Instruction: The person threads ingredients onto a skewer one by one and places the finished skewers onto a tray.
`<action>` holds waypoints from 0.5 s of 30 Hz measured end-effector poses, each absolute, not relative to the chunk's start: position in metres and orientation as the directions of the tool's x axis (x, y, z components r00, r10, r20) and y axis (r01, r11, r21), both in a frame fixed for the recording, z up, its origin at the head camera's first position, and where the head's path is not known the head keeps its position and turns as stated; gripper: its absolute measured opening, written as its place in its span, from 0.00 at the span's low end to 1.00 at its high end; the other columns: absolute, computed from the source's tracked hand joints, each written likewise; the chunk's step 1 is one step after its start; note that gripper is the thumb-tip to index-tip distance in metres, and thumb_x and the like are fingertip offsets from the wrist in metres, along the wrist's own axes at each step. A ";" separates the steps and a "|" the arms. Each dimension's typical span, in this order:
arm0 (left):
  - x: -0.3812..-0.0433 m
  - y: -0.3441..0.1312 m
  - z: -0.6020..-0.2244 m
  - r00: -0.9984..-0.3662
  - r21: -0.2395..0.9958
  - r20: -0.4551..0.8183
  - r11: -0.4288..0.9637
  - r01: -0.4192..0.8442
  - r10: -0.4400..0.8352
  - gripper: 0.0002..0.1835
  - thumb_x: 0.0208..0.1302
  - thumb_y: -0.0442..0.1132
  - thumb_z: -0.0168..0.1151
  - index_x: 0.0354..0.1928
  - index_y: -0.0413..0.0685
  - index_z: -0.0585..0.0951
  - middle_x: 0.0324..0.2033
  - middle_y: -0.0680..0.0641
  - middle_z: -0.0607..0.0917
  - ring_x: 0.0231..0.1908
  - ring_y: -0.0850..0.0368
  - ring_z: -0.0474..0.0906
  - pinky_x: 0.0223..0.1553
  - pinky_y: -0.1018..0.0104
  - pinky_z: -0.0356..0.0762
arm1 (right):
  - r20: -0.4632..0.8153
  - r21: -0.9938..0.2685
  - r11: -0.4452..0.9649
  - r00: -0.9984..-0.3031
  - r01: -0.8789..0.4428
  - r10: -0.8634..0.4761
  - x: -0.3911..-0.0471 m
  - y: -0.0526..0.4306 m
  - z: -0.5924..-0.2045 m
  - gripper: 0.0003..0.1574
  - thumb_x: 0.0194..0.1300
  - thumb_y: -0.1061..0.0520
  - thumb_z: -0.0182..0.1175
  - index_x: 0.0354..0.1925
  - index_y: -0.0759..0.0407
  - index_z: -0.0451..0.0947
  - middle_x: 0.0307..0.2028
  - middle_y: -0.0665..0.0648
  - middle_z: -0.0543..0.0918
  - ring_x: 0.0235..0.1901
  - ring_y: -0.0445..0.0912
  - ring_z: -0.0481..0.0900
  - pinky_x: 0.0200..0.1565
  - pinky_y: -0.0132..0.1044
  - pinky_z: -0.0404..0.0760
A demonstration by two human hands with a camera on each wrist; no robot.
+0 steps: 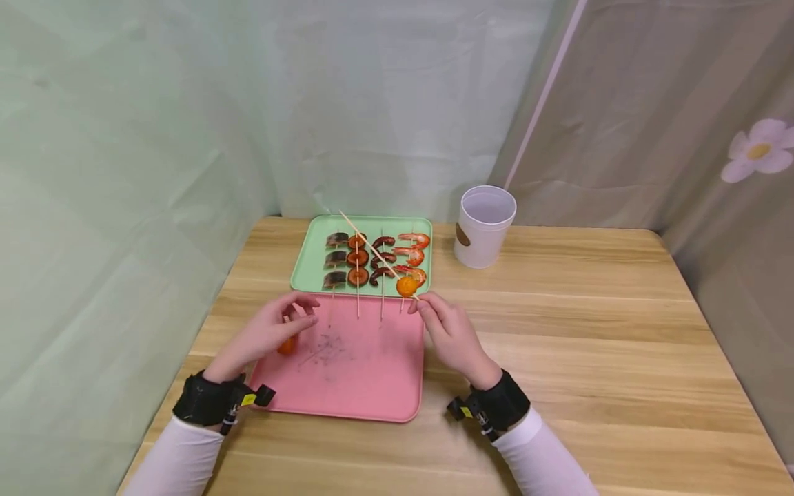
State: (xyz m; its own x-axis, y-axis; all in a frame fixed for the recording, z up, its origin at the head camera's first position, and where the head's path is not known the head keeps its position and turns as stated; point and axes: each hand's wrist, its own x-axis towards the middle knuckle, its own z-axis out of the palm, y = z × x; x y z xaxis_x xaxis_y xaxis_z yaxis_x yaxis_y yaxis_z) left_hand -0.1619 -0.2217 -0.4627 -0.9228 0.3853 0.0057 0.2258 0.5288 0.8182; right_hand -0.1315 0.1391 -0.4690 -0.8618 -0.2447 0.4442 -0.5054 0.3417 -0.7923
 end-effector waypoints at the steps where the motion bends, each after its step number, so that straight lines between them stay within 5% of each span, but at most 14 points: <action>1: -0.161 -0.228 -0.464 -0.926 0.792 0.010 0.562 0.238 0.378 0.15 0.73 0.39 0.71 0.56 0.40 0.83 0.42 0.45 0.82 0.31 0.47 0.76 0.26 0.63 0.75 | 0.444 -0.793 0.339 -0.861 -0.506 -0.246 -0.132 0.139 -0.469 0.15 0.85 0.65 0.49 0.44 0.55 0.82 0.22 0.43 0.65 0.21 0.39 0.63 0.25 0.35 0.63; 7: -0.154 -0.255 -0.472 -0.920 0.631 -0.004 0.715 0.302 0.393 0.15 0.64 0.37 0.79 0.49 0.44 0.85 0.38 0.48 0.84 0.34 0.53 0.74 0.34 0.61 0.75 | 0.449 -0.796 0.324 -0.858 -0.511 -0.249 -0.132 0.140 -0.469 0.15 0.84 0.66 0.50 0.44 0.56 0.83 0.21 0.42 0.65 0.20 0.38 0.61 0.23 0.35 0.62; 15: -0.146 -0.264 -0.483 -0.908 0.507 -0.005 0.784 0.359 0.419 0.16 0.56 0.38 0.85 0.41 0.49 0.84 0.29 0.53 0.79 0.30 0.57 0.72 0.32 0.62 0.73 | 0.458 -0.785 0.340 -0.854 -0.519 -0.247 -0.132 0.140 -0.468 0.16 0.84 0.65 0.50 0.44 0.55 0.83 0.22 0.42 0.66 0.21 0.39 0.63 0.24 0.35 0.64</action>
State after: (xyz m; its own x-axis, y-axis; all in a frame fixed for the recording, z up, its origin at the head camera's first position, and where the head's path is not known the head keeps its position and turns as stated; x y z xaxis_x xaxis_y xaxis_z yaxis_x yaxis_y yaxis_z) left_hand -0.1460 -0.2636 -0.4833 -0.9079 0.4192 -0.0055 0.3588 0.7839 0.5067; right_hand -0.1323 0.1402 -0.4685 -0.8541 -0.2468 0.4577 -0.5186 0.3395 -0.7847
